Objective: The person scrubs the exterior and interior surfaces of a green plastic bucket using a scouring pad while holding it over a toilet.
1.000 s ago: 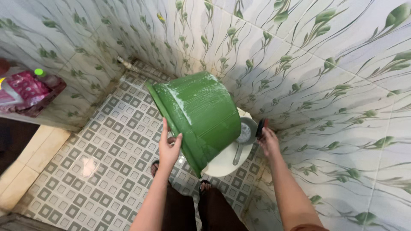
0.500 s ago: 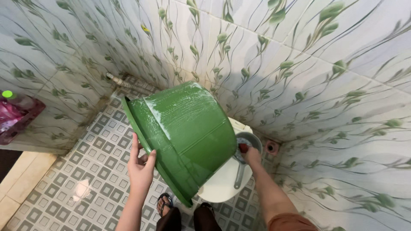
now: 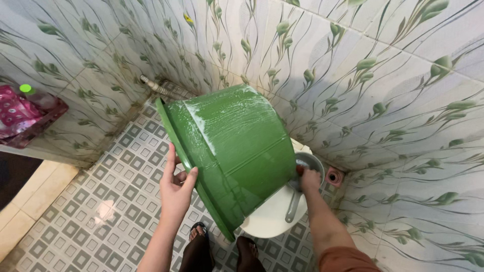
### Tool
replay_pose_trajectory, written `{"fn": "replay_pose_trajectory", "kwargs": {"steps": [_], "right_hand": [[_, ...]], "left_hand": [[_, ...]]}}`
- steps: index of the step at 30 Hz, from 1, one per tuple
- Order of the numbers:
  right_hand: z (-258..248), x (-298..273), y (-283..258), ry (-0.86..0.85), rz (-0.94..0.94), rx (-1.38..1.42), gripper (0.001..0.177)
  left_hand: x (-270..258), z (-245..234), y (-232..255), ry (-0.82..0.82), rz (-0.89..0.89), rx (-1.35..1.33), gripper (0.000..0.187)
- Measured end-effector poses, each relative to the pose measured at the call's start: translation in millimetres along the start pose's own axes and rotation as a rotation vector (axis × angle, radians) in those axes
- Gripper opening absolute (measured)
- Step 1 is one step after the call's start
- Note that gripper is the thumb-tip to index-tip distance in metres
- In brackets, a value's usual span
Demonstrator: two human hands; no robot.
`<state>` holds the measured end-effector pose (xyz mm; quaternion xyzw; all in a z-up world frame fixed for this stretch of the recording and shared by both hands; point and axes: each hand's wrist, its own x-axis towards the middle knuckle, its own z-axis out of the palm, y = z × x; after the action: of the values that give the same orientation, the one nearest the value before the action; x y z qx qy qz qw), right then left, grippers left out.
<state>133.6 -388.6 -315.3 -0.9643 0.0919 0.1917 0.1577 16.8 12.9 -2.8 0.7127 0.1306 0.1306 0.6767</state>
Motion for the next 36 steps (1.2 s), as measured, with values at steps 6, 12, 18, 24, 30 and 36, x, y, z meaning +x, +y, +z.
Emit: {"fn": "replay_pose_trajectory", "kwargs": {"steps": [6, 12, 18, 24, 30, 36], "right_hand": [[-10.1, -11.6, 0.3, 0.15, 0.071, 0.259, 0.052], [-68.7, -43.9, 3.7, 0.299, 0.147, 0.778, 0.058], [-138.5, -119.2, -48.7, 0.311, -0.334, 1.166, 0.052], [-202.2, -242.4, -184.8, 0.339, -0.72, 0.701, 0.049], [-198.2, -264.7, -262.8, 0.313, -0.855, 0.509, 0.052], [-169.4, -222.4, -235.7, 0.408, -1.017, 0.259, 0.056]], "left_hand": [[-6.0, 3.1, 0.3, -0.019, 0.003, 0.029, 0.087], [-14.1, 4.7, -2.6, -0.023, -0.015, 0.191, 0.089], [-20.2, 9.1, -11.4, -0.014, -0.007, 0.3, 0.091], [-23.7, 10.8, -22.7, -0.032, -0.045, 0.308, 0.094], [-29.5, 7.2, -23.8, -0.161, -0.049, 0.199, 0.115], [-45.6, 17.2, -28.6, 0.026, 0.133, 0.245, 0.104]]}}
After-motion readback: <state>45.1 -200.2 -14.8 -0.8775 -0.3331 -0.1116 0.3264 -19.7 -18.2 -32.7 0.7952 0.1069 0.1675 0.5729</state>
